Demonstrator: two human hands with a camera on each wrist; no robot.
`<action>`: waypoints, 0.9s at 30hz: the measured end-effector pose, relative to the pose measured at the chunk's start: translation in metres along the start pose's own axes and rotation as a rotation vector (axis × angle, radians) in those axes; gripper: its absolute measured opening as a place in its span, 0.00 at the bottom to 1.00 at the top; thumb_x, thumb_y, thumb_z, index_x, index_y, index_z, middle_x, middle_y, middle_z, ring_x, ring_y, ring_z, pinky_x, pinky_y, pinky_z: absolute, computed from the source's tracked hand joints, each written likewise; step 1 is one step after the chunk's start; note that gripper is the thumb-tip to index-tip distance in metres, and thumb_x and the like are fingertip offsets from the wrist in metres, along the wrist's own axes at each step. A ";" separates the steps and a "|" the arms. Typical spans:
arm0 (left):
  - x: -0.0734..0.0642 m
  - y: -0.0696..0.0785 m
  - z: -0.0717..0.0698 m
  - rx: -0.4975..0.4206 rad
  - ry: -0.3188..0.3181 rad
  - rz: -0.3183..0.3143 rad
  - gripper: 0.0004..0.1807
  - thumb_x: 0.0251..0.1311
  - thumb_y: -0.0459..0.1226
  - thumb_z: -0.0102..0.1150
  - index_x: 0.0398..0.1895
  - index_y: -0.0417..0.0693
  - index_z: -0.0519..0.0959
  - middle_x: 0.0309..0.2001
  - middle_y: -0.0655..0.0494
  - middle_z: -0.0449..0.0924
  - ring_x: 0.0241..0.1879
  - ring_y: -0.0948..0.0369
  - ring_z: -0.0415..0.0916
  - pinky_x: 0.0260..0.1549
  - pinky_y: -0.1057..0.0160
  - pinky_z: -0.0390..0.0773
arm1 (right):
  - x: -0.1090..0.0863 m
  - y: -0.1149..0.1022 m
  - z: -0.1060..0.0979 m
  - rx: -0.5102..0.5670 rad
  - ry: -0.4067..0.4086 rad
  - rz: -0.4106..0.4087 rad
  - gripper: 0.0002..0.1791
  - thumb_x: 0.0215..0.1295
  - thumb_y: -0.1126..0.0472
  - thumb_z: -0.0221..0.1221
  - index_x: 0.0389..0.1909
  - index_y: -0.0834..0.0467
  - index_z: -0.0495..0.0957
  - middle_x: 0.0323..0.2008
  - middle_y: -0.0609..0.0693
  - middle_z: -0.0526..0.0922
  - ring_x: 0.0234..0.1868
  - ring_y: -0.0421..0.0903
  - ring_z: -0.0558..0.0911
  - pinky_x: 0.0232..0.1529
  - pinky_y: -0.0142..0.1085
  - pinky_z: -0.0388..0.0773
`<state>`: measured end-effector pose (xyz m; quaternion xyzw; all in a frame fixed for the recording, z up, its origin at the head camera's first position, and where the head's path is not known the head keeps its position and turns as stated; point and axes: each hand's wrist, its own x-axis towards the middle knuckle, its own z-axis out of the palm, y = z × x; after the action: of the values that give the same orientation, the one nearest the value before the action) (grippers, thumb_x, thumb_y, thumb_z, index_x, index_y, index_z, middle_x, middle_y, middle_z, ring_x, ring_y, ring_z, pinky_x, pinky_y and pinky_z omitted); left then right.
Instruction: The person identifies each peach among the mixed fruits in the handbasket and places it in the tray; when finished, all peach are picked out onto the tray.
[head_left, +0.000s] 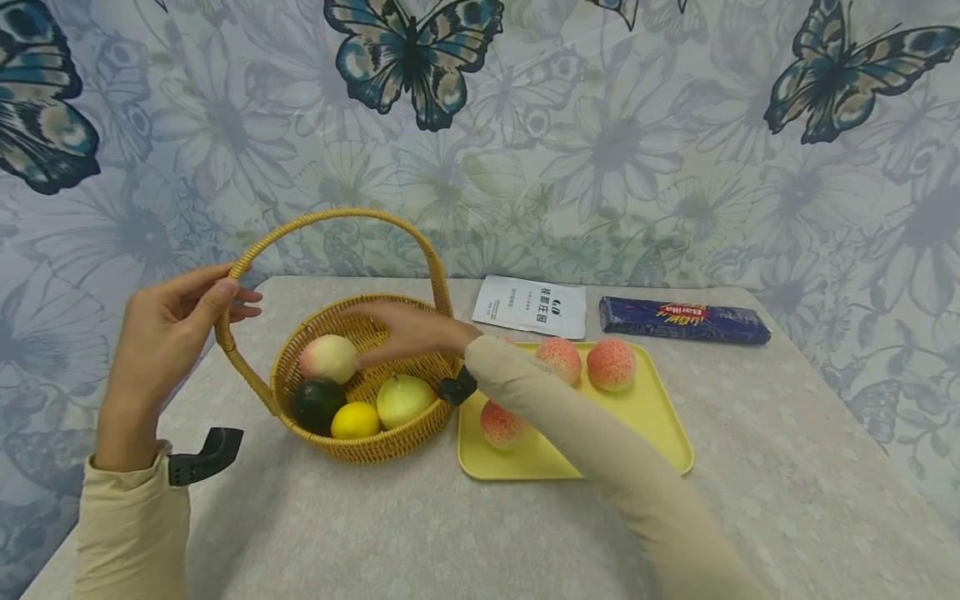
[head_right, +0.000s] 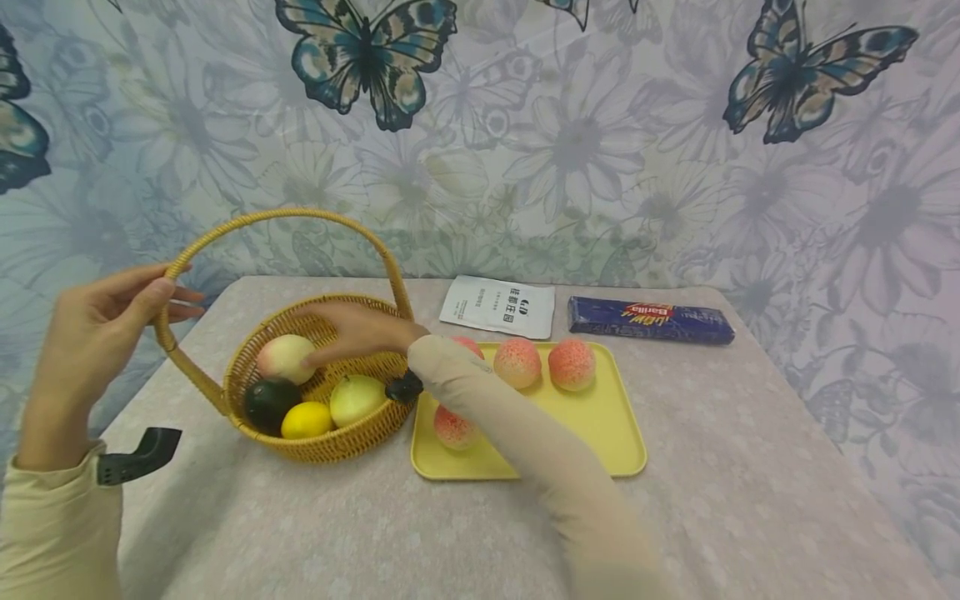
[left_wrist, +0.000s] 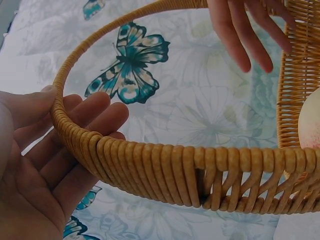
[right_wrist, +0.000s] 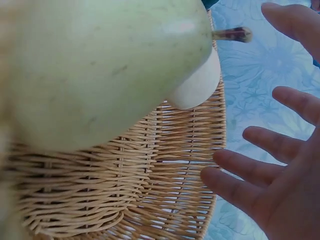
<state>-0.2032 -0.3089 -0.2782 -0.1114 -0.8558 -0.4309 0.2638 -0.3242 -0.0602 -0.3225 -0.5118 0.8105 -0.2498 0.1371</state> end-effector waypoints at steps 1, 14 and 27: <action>0.000 0.000 0.000 -0.002 0.001 0.002 0.20 0.69 0.36 0.52 0.60 0.37 0.74 0.35 0.74 0.82 0.32 0.74 0.82 0.33 0.80 0.77 | 0.003 -0.001 0.000 -0.003 -0.012 0.006 0.41 0.62 0.48 0.62 0.73 0.54 0.57 0.71 0.48 0.60 0.71 0.42 0.59 0.68 0.30 0.57; 0.001 0.001 0.000 0.002 0.001 0.001 0.19 0.69 0.35 0.52 0.60 0.36 0.74 0.35 0.74 0.82 0.32 0.75 0.82 0.32 0.80 0.76 | 0.032 -0.009 0.000 -0.017 -0.155 0.174 0.48 0.58 0.39 0.61 0.75 0.48 0.51 0.73 0.44 0.55 0.72 0.40 0.58 0.68 0.33 0.59; 0.001 0.000 -0.001 -0.004 -0.001 0.008 0.19 0.68 0.35 0.52 0.60 0.36 0.74 0.35 0.73 0.82 0.32 0.74 0.82 0.32 0.79 0.77 | 0.046 -0.028 0.004 0.013 -0.241 0.214 0.49 0.58 0.42 0.62 0.75 0.51 0.49 0.73 0.45 0.57 0.70 0.39 0.60 0.65 0.28 0.60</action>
<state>-0.2039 -0.3096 -0.2767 -0.1158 -0.8545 -0.4315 0.2649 -0.3212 -0.1129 -0.3088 -0.4479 0.8365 -0.1757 0.2623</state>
